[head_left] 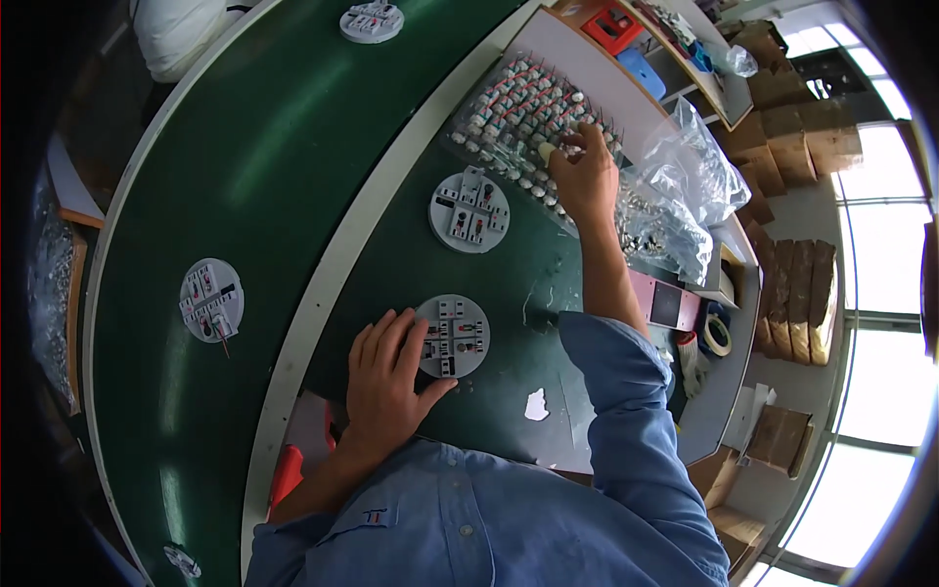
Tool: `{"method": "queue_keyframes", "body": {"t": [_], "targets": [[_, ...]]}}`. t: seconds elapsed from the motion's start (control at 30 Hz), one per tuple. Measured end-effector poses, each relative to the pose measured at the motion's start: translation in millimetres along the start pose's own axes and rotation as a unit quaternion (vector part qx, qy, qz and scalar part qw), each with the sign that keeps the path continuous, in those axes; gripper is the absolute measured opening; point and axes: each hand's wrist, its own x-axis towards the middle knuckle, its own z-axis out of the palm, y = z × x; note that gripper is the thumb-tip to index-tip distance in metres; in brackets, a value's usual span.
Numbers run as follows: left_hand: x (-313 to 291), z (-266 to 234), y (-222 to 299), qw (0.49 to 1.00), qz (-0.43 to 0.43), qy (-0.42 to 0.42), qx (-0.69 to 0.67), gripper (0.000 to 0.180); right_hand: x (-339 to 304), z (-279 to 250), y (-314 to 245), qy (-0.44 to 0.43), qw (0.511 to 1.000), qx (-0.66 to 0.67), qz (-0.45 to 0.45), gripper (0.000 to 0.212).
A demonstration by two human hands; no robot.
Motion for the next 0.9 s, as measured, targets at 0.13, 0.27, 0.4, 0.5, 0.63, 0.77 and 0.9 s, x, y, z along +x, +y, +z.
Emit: {"method": "queue_keyframes", "body": {"t": [0.13, 0.27, 0.4, 0.5, 0.63, 0.77, 0.9], "targets": [[-2, 2, 1, 1.0, 0.004, 0.013, 0.0, 0.08, 1, 7, 3, 0.011, 1.0, 0.01, 0.007, 0.057], [-6, 5, 2, 1.0, 0.008, 0.023, -0.003, 0.081, -16, -6, -8, 0.015, 0.997, 0.052, 0.049, 0.06], [-8, 2, -4, 1.0, 0.001, 0.026, -0.01, 0.082, -76, -32, -13, -0.025, 0.991, 0.128, -0.002, 0.057], [-3, 5, -1, 1.0, 0.002, 0.016, -0.026, 0.085, -144, -46, -5, -0.136, 0.98, 0.141, -0.027, 0.056], [-3, -3, 1, 1.0, 0.011, 0.018, -0.014, 0.095, -183, -37, 9, -0.164, 0.979, 0.117, -0.023, 0.058], [-2, 4, 3, 0.999, 0.017, 0.04, -0.025, 0.1, -189, -35, 25, -0.136, 0.984, 0.106, -0.033, 0.053], [-5, 5, 3, 0.997, 0.007, 0.057, -0.05, 0.102, -196, -33, 24, -0.125, 0.986, 0.107, -0.021, 0.049]]}}
